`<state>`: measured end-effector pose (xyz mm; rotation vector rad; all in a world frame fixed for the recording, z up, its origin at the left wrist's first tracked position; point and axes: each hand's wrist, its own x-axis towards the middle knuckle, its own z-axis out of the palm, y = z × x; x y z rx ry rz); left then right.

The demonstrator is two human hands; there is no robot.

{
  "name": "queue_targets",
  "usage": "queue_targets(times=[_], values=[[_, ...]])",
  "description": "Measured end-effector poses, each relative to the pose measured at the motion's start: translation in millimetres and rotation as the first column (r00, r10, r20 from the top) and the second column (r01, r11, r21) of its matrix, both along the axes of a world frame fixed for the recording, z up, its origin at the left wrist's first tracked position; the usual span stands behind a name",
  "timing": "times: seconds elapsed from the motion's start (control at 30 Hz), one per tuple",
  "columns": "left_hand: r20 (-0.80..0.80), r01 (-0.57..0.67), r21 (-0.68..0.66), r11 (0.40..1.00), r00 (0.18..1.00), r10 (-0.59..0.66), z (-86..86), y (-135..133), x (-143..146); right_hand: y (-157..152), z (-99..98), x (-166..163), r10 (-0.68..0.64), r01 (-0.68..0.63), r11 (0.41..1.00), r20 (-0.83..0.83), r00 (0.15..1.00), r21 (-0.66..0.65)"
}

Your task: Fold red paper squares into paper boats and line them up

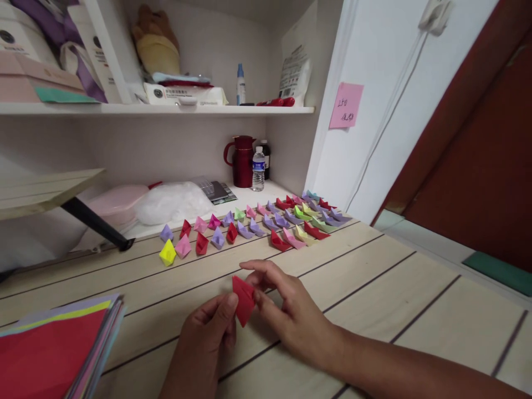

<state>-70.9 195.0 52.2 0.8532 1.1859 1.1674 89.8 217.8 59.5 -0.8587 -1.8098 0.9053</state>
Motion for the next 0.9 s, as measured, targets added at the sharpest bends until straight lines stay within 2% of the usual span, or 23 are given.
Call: queue_targets(times=[0.13,0.33,0.77,0.9], values=[[0.081,-0.020,-0.027,0.999,0.996,0.022,-3.3,1.1,-4.0,-1.1,1.9,-0.4,-0.019,0.019,0.999,-0.006,1.000,0.047],[0.315,-0.102,-0.032,0.994,0.943,0.107,-6.3,8.8,-7.8,0.6,-0.1,-1.0,-0.011,0.014,0.999,-0.096,0.995,0.033],[0.206,-0.049,-0.029,0.998,0.977,0.054,-3.9,1.2,-4.7,-4.0,-2.1,-2.5,0.021,-0.030,0.991,-0.066,0.998,-0.130],[0.154,-0.030,-0.010,0.999,0.988,0.032,-7.4,1.6,-3.1,-3.9,-3.7,-3.3,0.020,-0.029,0.992,-0.079,0.997,-0.123]])
